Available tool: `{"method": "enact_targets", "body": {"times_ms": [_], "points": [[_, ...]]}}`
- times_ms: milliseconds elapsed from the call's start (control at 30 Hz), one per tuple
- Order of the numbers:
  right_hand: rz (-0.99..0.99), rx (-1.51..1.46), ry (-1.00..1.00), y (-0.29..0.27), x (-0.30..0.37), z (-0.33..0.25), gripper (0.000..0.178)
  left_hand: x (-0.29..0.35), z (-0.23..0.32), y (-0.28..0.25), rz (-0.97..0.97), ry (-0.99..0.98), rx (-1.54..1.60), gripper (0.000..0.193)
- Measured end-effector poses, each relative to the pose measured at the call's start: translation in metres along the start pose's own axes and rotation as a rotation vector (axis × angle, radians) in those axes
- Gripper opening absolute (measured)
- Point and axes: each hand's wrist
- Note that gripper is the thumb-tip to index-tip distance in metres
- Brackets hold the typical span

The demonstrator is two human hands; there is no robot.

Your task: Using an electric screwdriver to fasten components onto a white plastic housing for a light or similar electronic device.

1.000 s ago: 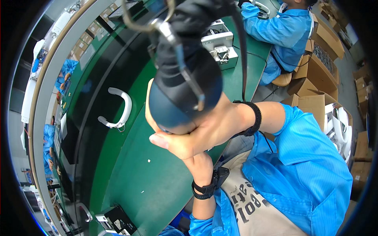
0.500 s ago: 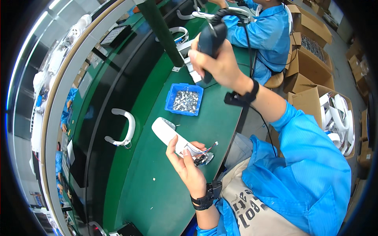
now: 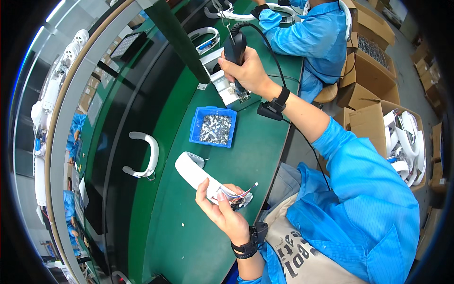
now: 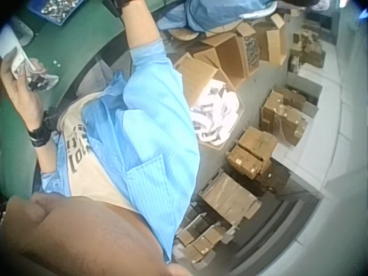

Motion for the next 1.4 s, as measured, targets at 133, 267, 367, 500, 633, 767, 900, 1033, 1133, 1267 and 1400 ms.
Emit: {"method": "enact_targets", "body": {"times_ms": [133,267,367,500,633,767,900,1033,1133,1267,1400], "points": [[-0.062,-0.009,0.034,0.003,-0.001,-0.006,0.018,0.000,0.002,0.001,0.011,-0.004,0.024,0.041],[-0.046,-0.110,0.090,0.007,0.013,-0.019,0.016,0.000,0.001,-0.001,0.014,0.004,0.029,0.040],[-0.020,-0.291,0.105,0.020,0.030,-0.049,0.015,0.000,0.002,-0.001,-0.006,0.014,0.002,0.039],[-0.064,-0.407,0.104,0.060,0.050,-0.107,0.017,-0.001,0.002,0.001,-0.037,0.023,-0.003,0.038],[-0.173,-0.511,0.110,0.098,0.069,-0.141,0.016,-0.003,0.000,0.000,-0.038,0.009,0.036,0.038],[-0.282,-0.565,0.109,0.121,0.086,-0.158,0.015,-0.001,0.003,-0.003,-0.063,0.000,0.079,0.037],[-0.352,-0.581,0.075,0.131,0.092,-0.152,0.014,0.000,0.004,-0.002,-0.015,-0.009,0.061,0.036],[-0.362,-0.615,0.047,0.139,0.097,-0.145,0.016,0.000,0.001,-0.003,-0.029,0.009,0.091,0.037],[-0.348,-0.614,0.084,0.144,0.100,-0.146,0.017,0.001,-0.001,-0.005,-0.030,0.026,0.080,0.037],[-0.340,-0.600,0.096,0.144,0.102,-0.145,0.018,0.000,0.003,-0.002,-0.012,0.053,0.022,0.037],[-0.355,-0.498,0.068,0.143,0.105,-0.143,0.019,0.000,0.000,-0.002,-0.012,0.035,0.010,0.039]]}}
Point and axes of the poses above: each hand's wrist, its own x-axis away from the middle knuckle, its own y-axis out of the palm, z = x × y, and after that the axes turned 4 degrees about -x, right-handed
